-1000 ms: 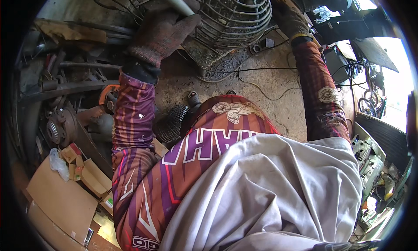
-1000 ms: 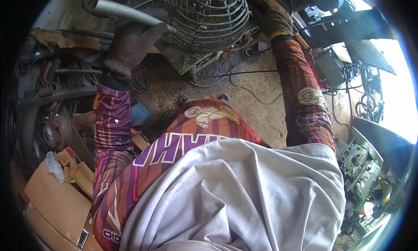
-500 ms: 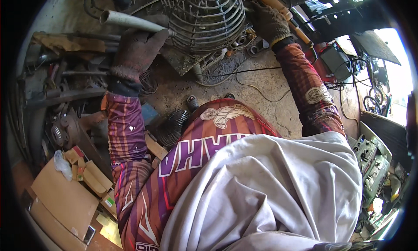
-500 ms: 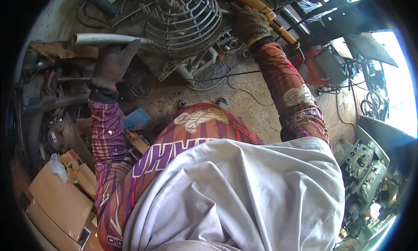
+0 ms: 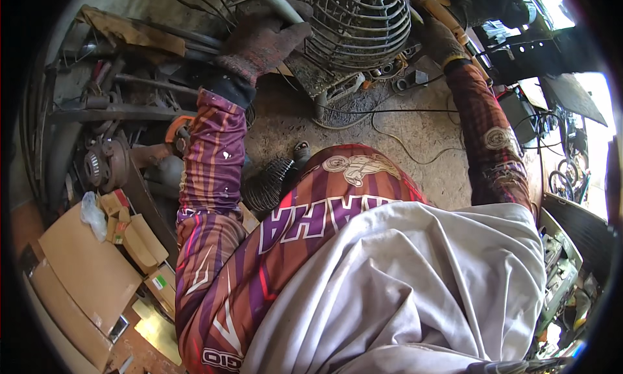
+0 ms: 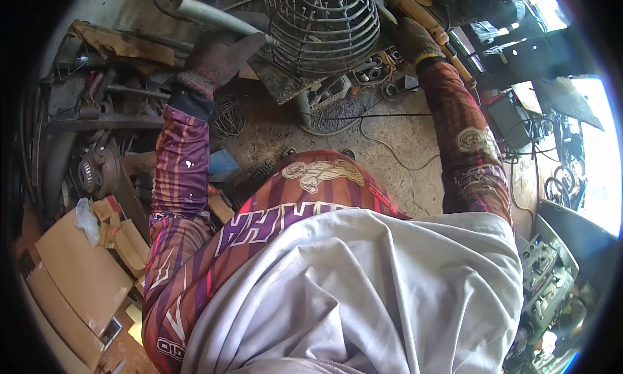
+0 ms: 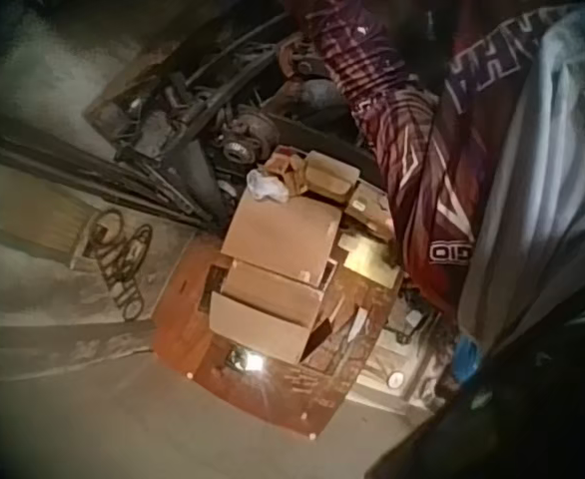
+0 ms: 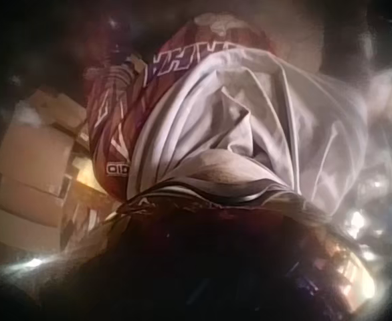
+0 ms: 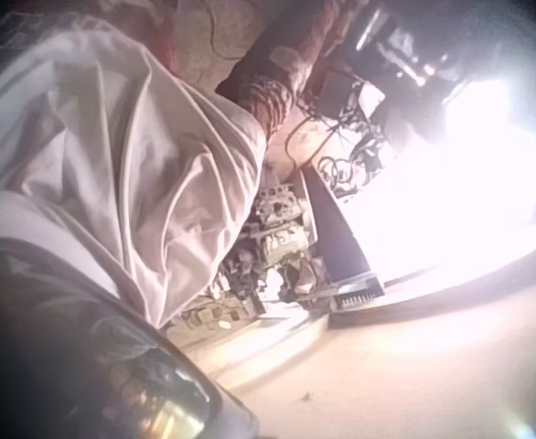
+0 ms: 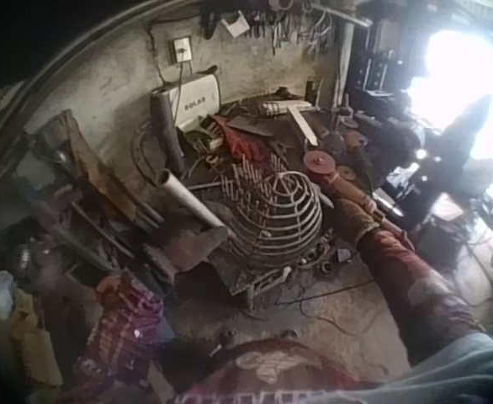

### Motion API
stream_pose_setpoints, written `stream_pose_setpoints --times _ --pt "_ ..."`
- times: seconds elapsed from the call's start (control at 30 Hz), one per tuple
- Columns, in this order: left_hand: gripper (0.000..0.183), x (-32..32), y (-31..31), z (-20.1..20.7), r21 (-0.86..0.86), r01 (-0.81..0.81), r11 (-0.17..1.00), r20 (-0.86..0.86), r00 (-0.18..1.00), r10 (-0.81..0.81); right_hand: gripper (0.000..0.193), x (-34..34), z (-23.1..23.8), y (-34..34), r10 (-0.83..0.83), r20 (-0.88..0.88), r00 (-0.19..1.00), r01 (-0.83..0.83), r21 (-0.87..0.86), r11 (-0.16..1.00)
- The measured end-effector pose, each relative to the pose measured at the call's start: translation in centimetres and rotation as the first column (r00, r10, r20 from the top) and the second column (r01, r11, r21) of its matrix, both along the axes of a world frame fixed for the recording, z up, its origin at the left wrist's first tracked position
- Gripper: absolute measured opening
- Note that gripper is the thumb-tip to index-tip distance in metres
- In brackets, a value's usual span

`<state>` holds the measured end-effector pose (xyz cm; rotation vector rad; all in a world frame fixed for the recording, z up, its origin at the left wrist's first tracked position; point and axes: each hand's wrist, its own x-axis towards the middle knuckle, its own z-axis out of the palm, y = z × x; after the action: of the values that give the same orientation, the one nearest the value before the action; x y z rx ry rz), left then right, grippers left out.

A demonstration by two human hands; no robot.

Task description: The person uses a hammer and a metal pipe to bend parts of a wire cage, then uses an angle grinder to smooth the edges of the metal frame.

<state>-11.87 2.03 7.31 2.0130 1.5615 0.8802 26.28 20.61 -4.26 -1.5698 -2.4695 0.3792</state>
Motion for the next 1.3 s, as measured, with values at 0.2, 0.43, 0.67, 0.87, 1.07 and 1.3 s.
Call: stream_pose_setpoints --times 0.2,0.43,0.67,0.87,1.07,1.3 --pt "0.030 0.4 1.0 -0.6 0.153 0.087 0.984 -0.098 0.993 -0.072 0.044 -4.2 8.8 -9.2 -0.460 -0.552 0.695 0.307 -0.350 0.885" --pt "0.028 -0.4 2.7 -0.5 0.140 0.230 0.963 -0.148 0.966 -0.210 0.046 -9.4 19.2 -22.4 0.169 -0.757 0.631 -0.065 0.166 0.984" --pt "0.025 -0.8 3.2 -1.2 0.224 0.321 0.920 -0.112 0.946 -0.303 0.053 -14.7 25.5 -28.2 0.049 -0.548 0.835 0.091 0.225 0.970" --pt "0.027 -0.2 3.9 -0.5 0.152 0.355 0.923 -0.159 0.930 -0.331 0.051 -18.0 28.6 -29.3 -0.309 -0.195 0.931 0.326 0.063 0.943" --pt "0.028 0.3 3.7 -0.2 0.197 0.386 0.901 -0.180 0.918 -0.354 0.044 -15.2 30.9 -29.6 -0.133 -0.557 0.820 0.162 0.003 0.987" --pt "0.029 1.3 4.0 -0.3 0.090 0.392 0.916 -0.044 0.920 -0.389 0.037 -20.2 33.5 -28.2 -0.577 -0.604 0.550 0.511 -0.303 0.805"
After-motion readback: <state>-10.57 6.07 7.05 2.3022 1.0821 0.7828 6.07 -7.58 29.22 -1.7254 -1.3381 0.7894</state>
